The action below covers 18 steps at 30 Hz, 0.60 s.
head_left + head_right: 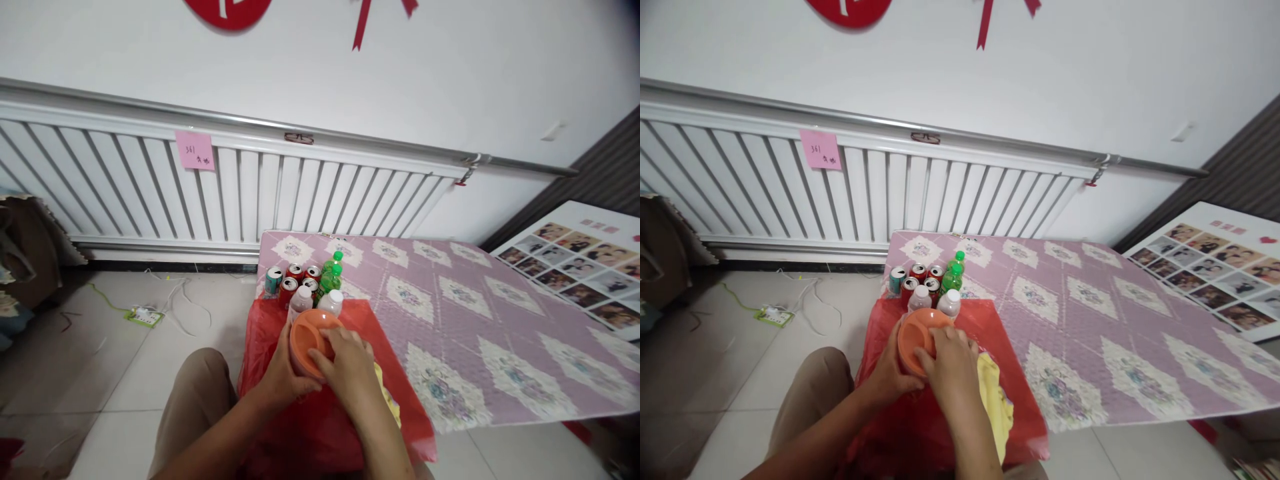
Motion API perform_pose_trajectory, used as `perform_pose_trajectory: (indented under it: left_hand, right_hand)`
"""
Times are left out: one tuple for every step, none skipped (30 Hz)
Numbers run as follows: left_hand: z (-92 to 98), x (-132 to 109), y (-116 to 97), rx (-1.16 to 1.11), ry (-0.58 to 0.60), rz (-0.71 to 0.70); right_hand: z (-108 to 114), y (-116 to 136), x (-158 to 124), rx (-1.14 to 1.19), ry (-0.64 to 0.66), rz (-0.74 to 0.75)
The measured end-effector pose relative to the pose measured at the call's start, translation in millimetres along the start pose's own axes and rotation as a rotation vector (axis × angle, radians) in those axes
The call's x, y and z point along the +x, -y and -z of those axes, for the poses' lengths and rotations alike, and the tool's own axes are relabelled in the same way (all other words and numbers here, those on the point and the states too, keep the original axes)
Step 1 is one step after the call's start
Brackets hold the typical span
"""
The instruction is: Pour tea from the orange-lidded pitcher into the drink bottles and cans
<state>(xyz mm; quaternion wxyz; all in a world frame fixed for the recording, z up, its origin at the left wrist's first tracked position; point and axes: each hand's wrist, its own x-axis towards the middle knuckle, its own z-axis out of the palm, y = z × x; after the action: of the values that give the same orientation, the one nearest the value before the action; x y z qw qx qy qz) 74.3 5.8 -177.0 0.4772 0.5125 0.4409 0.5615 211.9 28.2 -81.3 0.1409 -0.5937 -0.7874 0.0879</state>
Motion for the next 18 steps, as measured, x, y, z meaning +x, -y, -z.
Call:
perform_pose_trajectory:
  left_hand:
    - [-0.2, 0, 0, 0.005, -0.012, 0.002]
    - [-0.4, 0, 1, 0.004, -0.018, 0.002]
    - [-0.7, -1, 1, -0.004, -0.019, 0.001]
    - [-1.1, -1, 2, -0.013, -0.02, 0.0]
    - [-1.6, -1, 3, -0.02, -0.017, -0.002]
    - [-2.1, -1, 3, -0.025, -0.017, -0.006]
    - [-2.5, -1, 3, -0.028, -0.015, -0.013]
    - [-2.5, -1, 4, -0.029, -0.012, -0.022]
    - [-1.9, -2, 6, -0.026, -0.009, -0.032]
    - [-0.5, -2, 8, -0.015, -0.002, -0.042]
    - [1.9, -3, 12, 0.008, 0.007, -0.053]
    - [5.2, -4, 17, 0.046, 0.01, -0.061]
    - [9.3, -6, 23, 0.101, 0.015, -0.062]
    - [13.9, -9, 31, 0.171, 0.015, -0.062]
    - [18.6, -12, 39, 0.26, 0.011, -0.047]
    - [23.0, -15, 47, 0.355, 0.02, -0.023]
    - [26.7, -18, 54, 0.452, 0.037, 0.002]
    - [29.5, -20, 61, 0.553, 0.056, 0.025]
  right_hand:
    - [0, 0, 0, -0.002, 0.003, 0.0]
    - [0, 0, 1, 0.0, 0.001, 0.0]
    - [0, 0, 1, 0.007, -0.003, -0.003]
    - [-1, 0, 0, 0.021, -0.009, -0.006]
    - [-2, -1, 0, 0.042, -0.021, -0.01]
    - [-4, -2, -1, 0.074, -0.043, -0.013]
    - [-6, -4, -3, 0.121, -0.077, -0.011]
    - [-8, -7, -5, 0.183, -0.121, -0.004]
    - [-11, -11, -7, 0.253, -0.176, 0.004]
    - [-13, -17, -10, 0.324, -0.237, 0.005]
    - [-15, -23, -13, 0.393, -0.293, -0.011]
    - [-17, -30, -17, 0.46, -0.337, -0.046]
    - [-19, -38, -21, 0.523, -0.364, -0.1]
    - [-22, -46, -25, 0.588, -0.371, -0.165]
    - [-24, -53, -29, 0.657, -0.362, -0.225]
    - [-27, -59, -33, 0.724, -0.34, -0.272]
    - [-31, -65, -37, 0.782, -0.314, -0.298]
    - [-35, -69, -41, 0.824, -0.284, -0.301]
